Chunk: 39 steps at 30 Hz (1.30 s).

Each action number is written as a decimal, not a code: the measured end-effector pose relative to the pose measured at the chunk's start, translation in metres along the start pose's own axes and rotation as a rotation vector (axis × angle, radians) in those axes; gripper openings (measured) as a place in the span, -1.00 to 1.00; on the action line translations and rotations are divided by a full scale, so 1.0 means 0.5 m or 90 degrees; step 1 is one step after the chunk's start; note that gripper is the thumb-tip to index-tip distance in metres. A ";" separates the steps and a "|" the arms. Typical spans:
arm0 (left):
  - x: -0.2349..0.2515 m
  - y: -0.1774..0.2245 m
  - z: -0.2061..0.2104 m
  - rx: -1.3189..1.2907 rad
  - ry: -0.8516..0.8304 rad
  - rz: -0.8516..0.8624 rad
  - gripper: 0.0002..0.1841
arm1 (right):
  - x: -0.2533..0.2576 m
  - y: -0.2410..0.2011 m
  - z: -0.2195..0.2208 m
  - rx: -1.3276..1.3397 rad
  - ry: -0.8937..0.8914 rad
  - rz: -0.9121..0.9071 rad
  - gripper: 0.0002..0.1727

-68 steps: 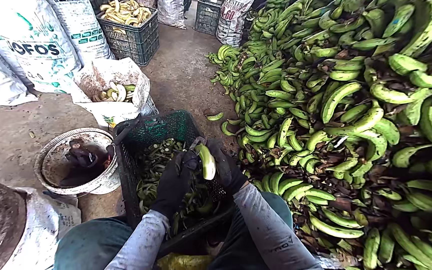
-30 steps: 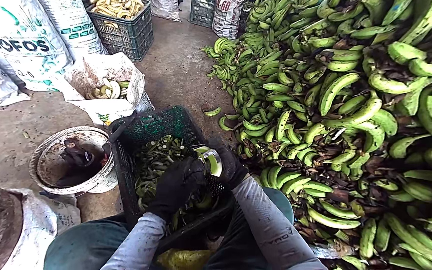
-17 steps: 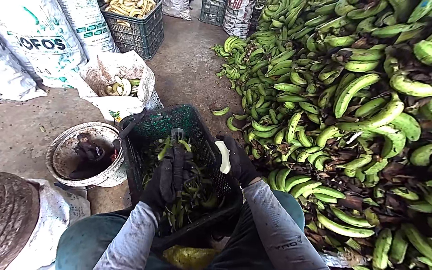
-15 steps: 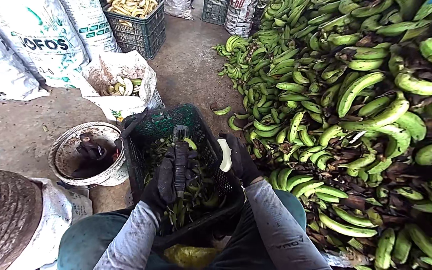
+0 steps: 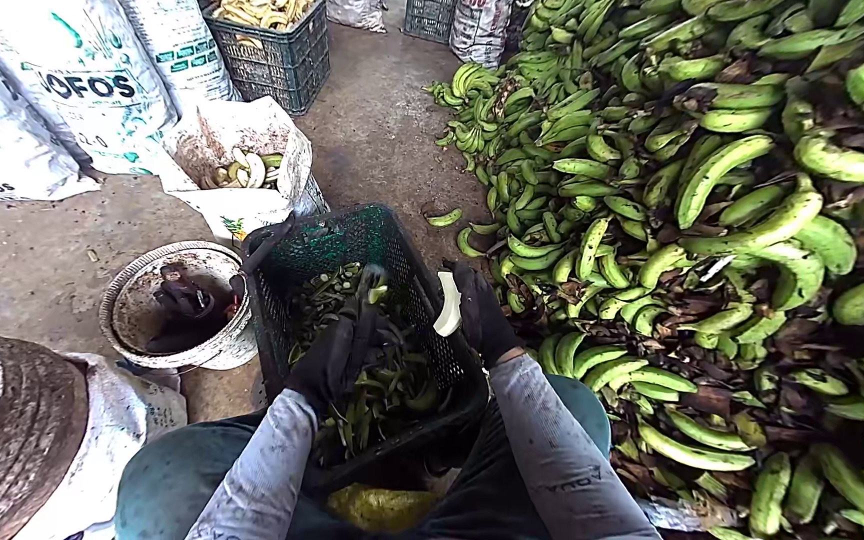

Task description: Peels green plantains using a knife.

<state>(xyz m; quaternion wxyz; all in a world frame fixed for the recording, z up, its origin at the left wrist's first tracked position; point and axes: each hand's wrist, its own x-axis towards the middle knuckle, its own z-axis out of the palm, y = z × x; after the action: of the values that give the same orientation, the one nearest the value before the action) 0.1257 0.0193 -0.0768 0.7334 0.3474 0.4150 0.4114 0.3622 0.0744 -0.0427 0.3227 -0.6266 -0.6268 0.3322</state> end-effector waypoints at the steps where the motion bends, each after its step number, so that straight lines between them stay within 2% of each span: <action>1: 0.004 -0.004 -0.004 0.012 0.028 -0.016 -0.47 | 0.002 -0.004 -0.002 -0.007 -0.002 -0.006 -0.43; 8: -0.009 0.006 -0.003 -0.045 -0.049 0.069 -0.44 | 0.003 -0.009 -0.003 -0.043 -0.013 -0.021 -0.48; 11: -0.005 0.006 -0.013 -0.066 -0.058 0.080 -0.43 | 0.001 0.004 0.006 0.152 -0.040 -0.014 -0.47; 13: -0.004 0.008 -0.009 -0.095 -0.065 0.084 -0.43 | 0.004 0.008 0.010 0.401 -0.131 0.009 -0.49; 15: -0.009 0.014 -0.001 -0.077 -0.070 0.079 -0.44 | -0.001 0.007 0.016 0.650 -0.302 0.046 -0.55; 17: -0.011 0.026 0.012 0.035 -0.049 0.074 -0.43 | -0.005 0.005 0.017 0.728 -0.472 0.050 -0.61; 18: -0.013 0.031 0.021 0.094 -0.041 0.075 -0.45 | -0.009 0.001 0.019 0.720 -0.512 0.039 -0.63; 21: -0.027 0.037 0.037 0.249 0.009 0.092 -0.49 | -0.029 -0.014 0.039 0.649 -0.534 0.044 -0.73; 25: -0.040 0.049 0.050 0.305 0.062 0.080 -0.52 | -0.038 -0.036 0.044 0.454 -0.437 0.077 -0.52; 27: -0.047 0.058 0.039 0.287 0.055 0.079 -0.52 | -0.036 -0.049 0.035 0.335 -0.381 0.074 -0.47; 29: -0.054 0.064 0.020 0.249 0.017 0.101 -0.46 | -0.029 -0.052 0.027 0.241 -0.323 0.065 -0.53; 31: -0.061 0.081 0.009 0.184 -0.020 0.140 -0.44 | -0.021 -0.045 0.023 0.219 -0.279 0.070 -0.62; 33: -0.067 0.093 0.001 0.102 -0.046 0.178 -0.44 | -0.016 -0.036 0.022 0.197 -0.250 0.082 -0.62; 35: -0.062 0.088 -0.006 0.097 0.007 0.164 -0.42 | -0.015 -0.030 0.022 0.097 -0.255 0.107 -0.51; 37: -0.050 0.077 0.001 0.162 0.127 0.123 -0.45 | -0.014 -0.032 0.023 -0.014 -0.277 0.124 -0.37; 39: -0.042 0.061 0.015 0.205 0.183 0.123 -0.51 | -0.014 -0.036 0.029 -0.036 -0.264 0.121 -0.26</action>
<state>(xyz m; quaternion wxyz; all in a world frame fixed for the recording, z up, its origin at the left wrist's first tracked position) 0.1158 0.0121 -0.0408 0.5589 0.4362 0.5402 0.4533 0.3402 0.0674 -0.0363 0.1366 -0.6103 -0.6267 0.4648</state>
